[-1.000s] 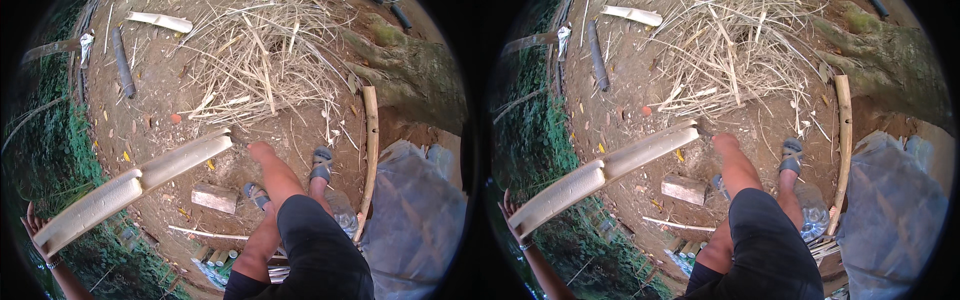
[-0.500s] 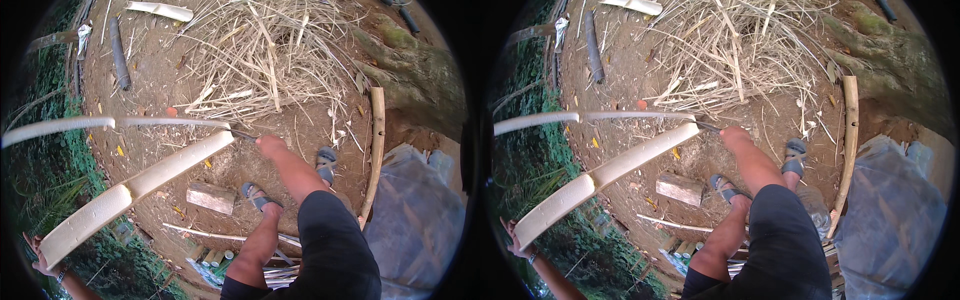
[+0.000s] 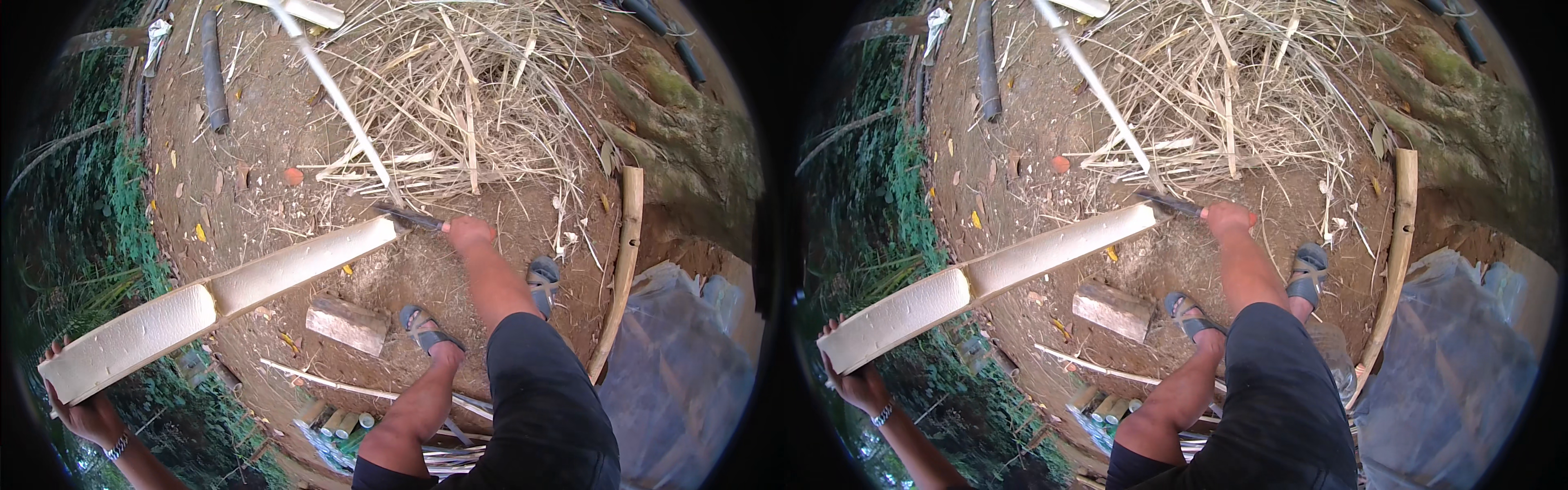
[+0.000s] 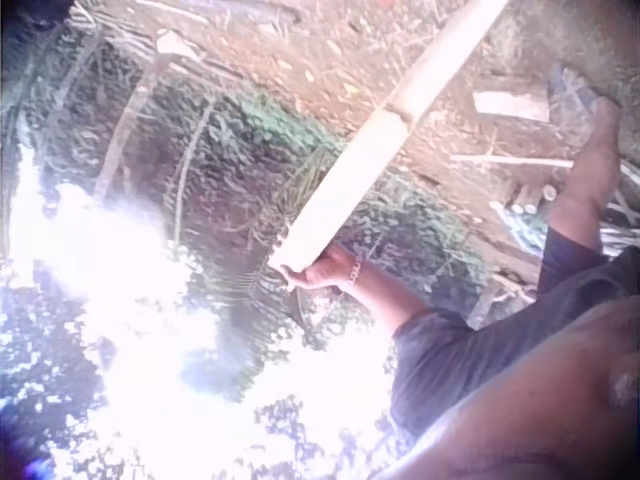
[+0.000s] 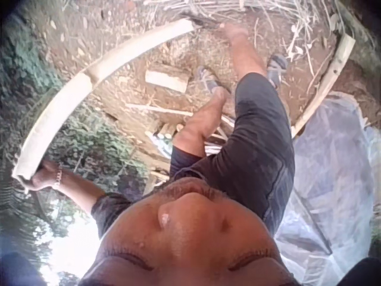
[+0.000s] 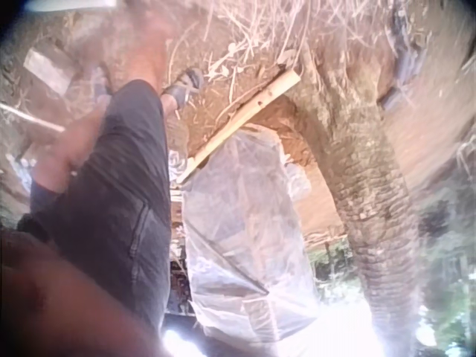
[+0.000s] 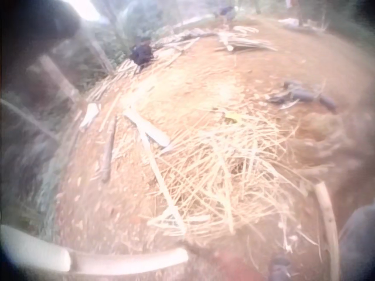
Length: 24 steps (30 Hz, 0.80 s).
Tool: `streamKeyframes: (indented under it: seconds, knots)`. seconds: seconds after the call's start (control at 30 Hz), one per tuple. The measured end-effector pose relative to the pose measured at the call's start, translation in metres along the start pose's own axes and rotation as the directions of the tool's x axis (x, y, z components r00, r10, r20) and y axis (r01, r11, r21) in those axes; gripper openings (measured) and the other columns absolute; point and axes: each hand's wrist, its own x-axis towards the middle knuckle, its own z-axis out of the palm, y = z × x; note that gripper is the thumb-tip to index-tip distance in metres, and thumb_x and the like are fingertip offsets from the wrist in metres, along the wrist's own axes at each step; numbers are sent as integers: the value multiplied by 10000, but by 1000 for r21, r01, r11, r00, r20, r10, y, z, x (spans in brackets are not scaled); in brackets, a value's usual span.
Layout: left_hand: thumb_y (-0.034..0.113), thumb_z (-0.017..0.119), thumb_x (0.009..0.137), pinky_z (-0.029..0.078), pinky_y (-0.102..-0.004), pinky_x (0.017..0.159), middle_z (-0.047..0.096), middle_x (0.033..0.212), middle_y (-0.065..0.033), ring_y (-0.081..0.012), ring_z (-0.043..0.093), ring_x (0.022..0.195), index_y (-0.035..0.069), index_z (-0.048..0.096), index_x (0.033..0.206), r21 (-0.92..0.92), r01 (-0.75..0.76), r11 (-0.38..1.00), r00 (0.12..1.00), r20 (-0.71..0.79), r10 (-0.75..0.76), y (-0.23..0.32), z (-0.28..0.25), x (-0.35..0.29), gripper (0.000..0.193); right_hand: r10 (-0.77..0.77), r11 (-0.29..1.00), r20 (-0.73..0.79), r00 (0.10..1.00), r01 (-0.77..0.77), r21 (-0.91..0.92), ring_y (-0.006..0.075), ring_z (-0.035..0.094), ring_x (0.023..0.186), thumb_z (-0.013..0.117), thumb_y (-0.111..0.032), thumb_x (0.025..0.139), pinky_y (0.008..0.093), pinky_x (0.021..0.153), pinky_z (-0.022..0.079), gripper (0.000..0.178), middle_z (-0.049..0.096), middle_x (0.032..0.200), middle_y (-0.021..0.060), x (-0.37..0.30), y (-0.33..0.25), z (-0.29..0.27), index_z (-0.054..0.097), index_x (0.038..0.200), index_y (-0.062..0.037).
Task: The person shapes pieces of bamboo using a knife, carving out grooves and trimming the edges while holding the wood by hand.
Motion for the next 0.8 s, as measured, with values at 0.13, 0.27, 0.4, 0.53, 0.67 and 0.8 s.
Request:
streamKeyframes:
  seconds: [0.13,0.27,0.4,0.53,0.67,0.8]
  knots:
    - [269,365,982,161,-555,1245,411,1496,-258,-420,331,1447,-79,311,1479,73,-94,993,994,56,90,34,-70,36,609,-8,1000,-52,999,9,19,330,657,1146,535,-402,1017,503,914,535,420,677,1246,156,-2,5,5,679,1224,-66]
    - [292,372,969,158,-535,1251,366,1540,-287,-418,330,1455,-115,261,1502,153,-120,981,979,-147,143,68,-77,17,680,-34,997,-55,998,38,71,386,665,1086,591,-387,976,480,897,541,425,682,1177,223,5,31,15,688,1170,-22]
    - [357,429,914,180,-546,1242,359,1538,-298,-444,326,1452,-117,239,1507,19,-107,994,993,-45,108,65,-115,16,783,-93,992,-15,996,94,90,423,665,1038,604,-358,959,476,890,530,419,683,1097,275,-30,27,27,674,1142,12]
    - [384,497,880,256,-549,1211,373,1526,-301,-458,371,1419,-94,247,1509,-47,-75,996,989,126,81,28,-127,11,829,-134,959,-28,991,137,248,407,687,934,683,-309,830,477,824,532,405,692,987,279,-126,32,40,667,1038,38]
    - [274,450,980,355,-503,1166,486,1448,-255,-379,472,1361,-24,332,1500,-21,2,1000,977,213,3,15,-131,21,611,-44,951,-64,997,62,303,334,690,726,723,-306,779,435,697,539,373,688,809,223,-224,57,36,662,920,33]
    - [191,369,1079,487,-462,1065,575,1333,-238,-343,595,1215,17,419,1426,134,-118,984,993,25,116,25,-124,16,392,9,930,-63,998,14,367,232,665,620,726,-274,788,385,580,511,288,670,718,146,-295,73,31,632,823,-4]
